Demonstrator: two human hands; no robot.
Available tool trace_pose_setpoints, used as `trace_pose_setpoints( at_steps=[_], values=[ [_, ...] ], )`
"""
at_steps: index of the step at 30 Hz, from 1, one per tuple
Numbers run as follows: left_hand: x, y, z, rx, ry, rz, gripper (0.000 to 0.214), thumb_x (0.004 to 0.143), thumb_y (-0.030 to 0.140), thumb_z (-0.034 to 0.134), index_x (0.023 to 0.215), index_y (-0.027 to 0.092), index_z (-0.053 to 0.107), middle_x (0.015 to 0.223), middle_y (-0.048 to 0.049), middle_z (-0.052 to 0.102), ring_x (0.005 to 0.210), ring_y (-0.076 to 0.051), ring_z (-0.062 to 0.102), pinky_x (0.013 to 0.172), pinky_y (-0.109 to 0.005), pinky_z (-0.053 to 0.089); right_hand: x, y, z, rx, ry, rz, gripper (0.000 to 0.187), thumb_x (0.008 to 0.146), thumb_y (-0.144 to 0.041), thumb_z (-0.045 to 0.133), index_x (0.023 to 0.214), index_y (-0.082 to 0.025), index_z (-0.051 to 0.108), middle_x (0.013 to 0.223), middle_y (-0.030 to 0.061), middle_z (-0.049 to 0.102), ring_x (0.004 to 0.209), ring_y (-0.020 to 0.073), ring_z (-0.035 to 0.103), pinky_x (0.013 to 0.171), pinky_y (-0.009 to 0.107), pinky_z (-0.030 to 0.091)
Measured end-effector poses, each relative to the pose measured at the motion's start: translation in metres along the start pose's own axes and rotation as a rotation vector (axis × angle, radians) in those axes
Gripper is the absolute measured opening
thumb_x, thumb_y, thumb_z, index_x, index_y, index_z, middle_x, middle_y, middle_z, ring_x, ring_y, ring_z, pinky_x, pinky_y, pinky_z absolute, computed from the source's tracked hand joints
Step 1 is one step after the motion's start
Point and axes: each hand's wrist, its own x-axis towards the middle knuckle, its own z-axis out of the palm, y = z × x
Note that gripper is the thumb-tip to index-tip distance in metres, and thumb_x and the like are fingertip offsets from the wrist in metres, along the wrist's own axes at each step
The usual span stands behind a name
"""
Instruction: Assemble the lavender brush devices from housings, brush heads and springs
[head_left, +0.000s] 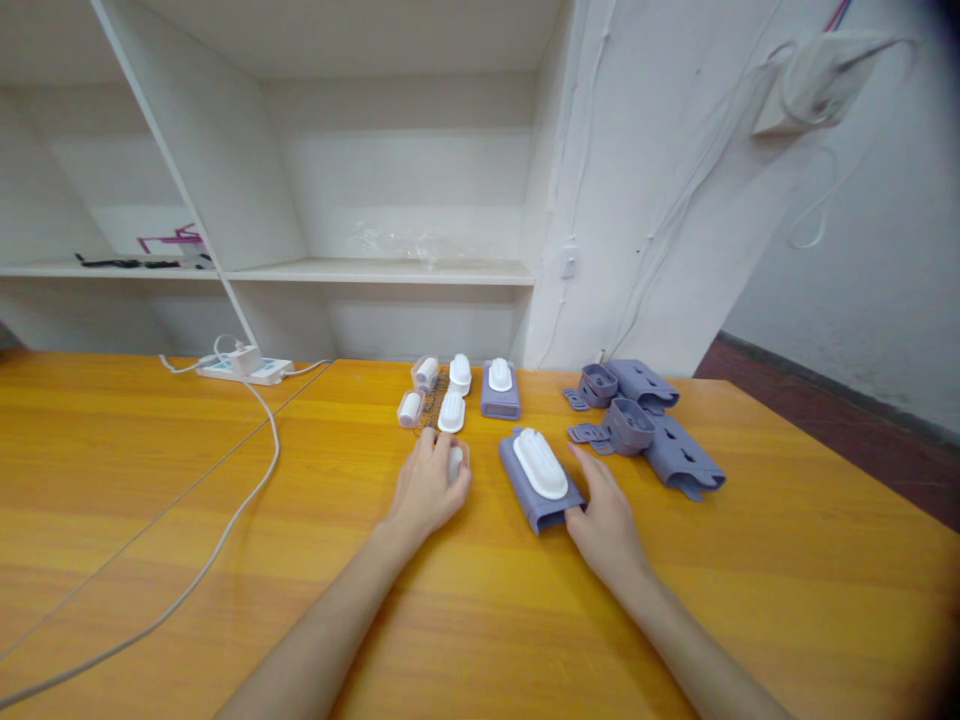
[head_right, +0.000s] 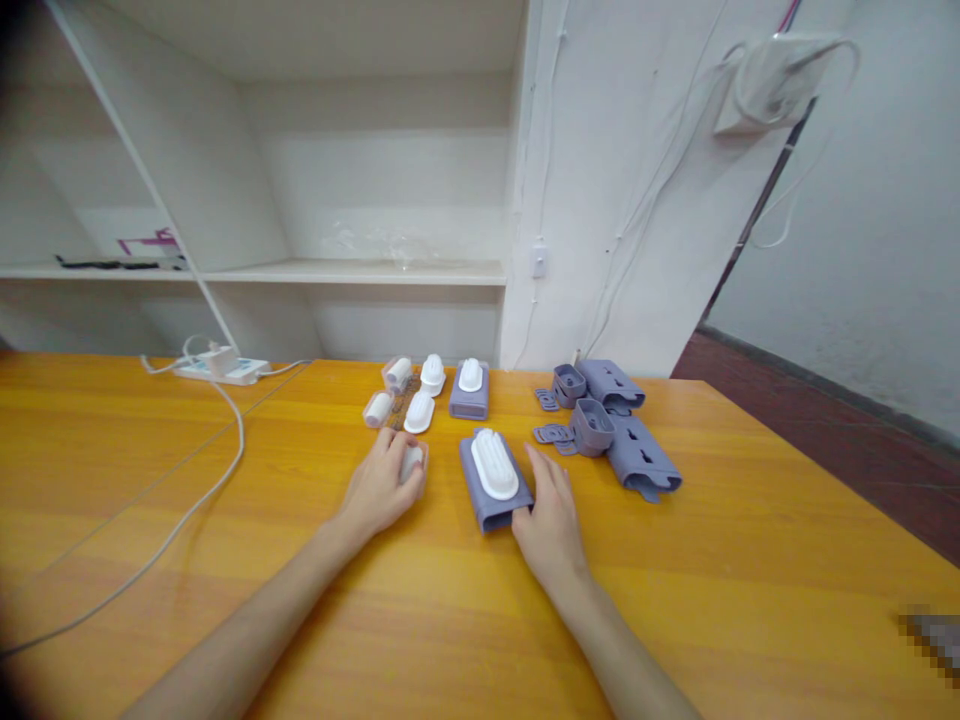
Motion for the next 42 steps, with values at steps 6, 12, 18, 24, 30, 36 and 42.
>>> trace_pose_setpoints(
  at_steps=[6,12,18,24,30,36,42],
  values=[
    [0.003,0.002,-0.001,0.081,0.159,0.028,0.017,0.078,0.027,0.050,0.092,0.017,0.046,0.094,-0.0081,0.047,0.090,-0.023,0.049,0.080,-0.037,0.040,-0.001,0.001,0.002,-0.023,0.011,-0.006,0.062,0.068,-0.007,0.043,0.130,-0.012,0.043,0.129,0.0119,0.048,0.122,0.0250,0.043,0.105,0.041,0.033],
    [0.002,0.007,-0.004,0.150,0.153,0.118,0.013,0.080,0.020,0.046,0.092,0.018,0.047,0.090,-0.0075,0.052,0.089,-0.024,0.049,0.075,-0.037,0.037,-0.002,0.002,0.003,-0.051,0.002,-0.001,0.063,0.068,-0.007,0.044,0.130,-0.012,0.041,0.129,0.0119,0.046,0.121,0.0247,0.042,0.105,0.040,0.032],
    [0.001,0.006,-0.003,0.121,0.220,0.216,0.013,0.083,0.018,0.045,0.095,0.017,0.048,0.094,-0.0089,0.054,0.090,-0.024,0.051,0.077,-0.038,0.037,-0.003,0.000,0.002,-0.150,-0.051,-0.014,0.061,0.070,-0.011,0.045,0.130,-0.015,0.042,0.125,0.0114,0.051,0.115,0.0267,0.046,0.099,0.043,0.035],
    [0.001,0.001,0.004,0.030,0.266,0.315,0.017,0.085,0.016,0.046,0.102,0.018,0.048,0.099,-0.0091,0.053,0.093,-0.022,0.052,0.079,-0.038,0.043,-0.004,-0.002,0.000,-0.197,-0.109,-0.083,0.049,0.073,-0.016,0.047,0.122,-0.017,0.049,0.114,0.0101,0.059,0.105,0.0269,0.051,0.094,0.043,0.036],
    [-0.002,0.002,0.006,-0.103,0.504,0.456,0.034,0.080,0.009,0.055,0.110,0.020,0.047,0.106,-0.0095,0.047,0.099,-0.019,0.051,0.083,-0.034,0.048,-0.003,0.000,0.001,-0.182,-0.093,-0.082,0.051,0.071,-0.013,0.046,0.122,-0.019,0.048,0.113,0.0095,0.059,0.104,0.0270,0.052,0.093,0.045,0.036],
    [-0.011,0.017,0.004,-0.133,0.536,0.569,0.042,0.075,0.003,0.057,0.112,0.021,0.049,0.119,-0.0124,0.042,0.108,-0.022,0.048,0.086,-0.037,0.049,-0.013,-0.027,-0.015,-0.165,0.010,-0.416,0.063,0.068,-0.009,0.047,0.129,-0.022,0.042,0.133,0.0096,0.044,0.123,0.0294,0.039,0.105,0.058,0.015],
    [-0.027,0.051,0.000,-0.404,0.360,0.499,0.040,0.078,0.005,0.051,0.114,0.022,0.046,0.122,-0.0118,0.039,0.107,-0.019,0.050,0.087,-0.036,0.050,-0.028,-0.049,-0.015,-0.050,0.071,-0.683,0.058,0.074,-0.018,0.057,0.129,-0.017,0.040,0.112,0.0123,0.055,0.106,0.0267,0.050,0.095,0.050,0.032]
  ],
)
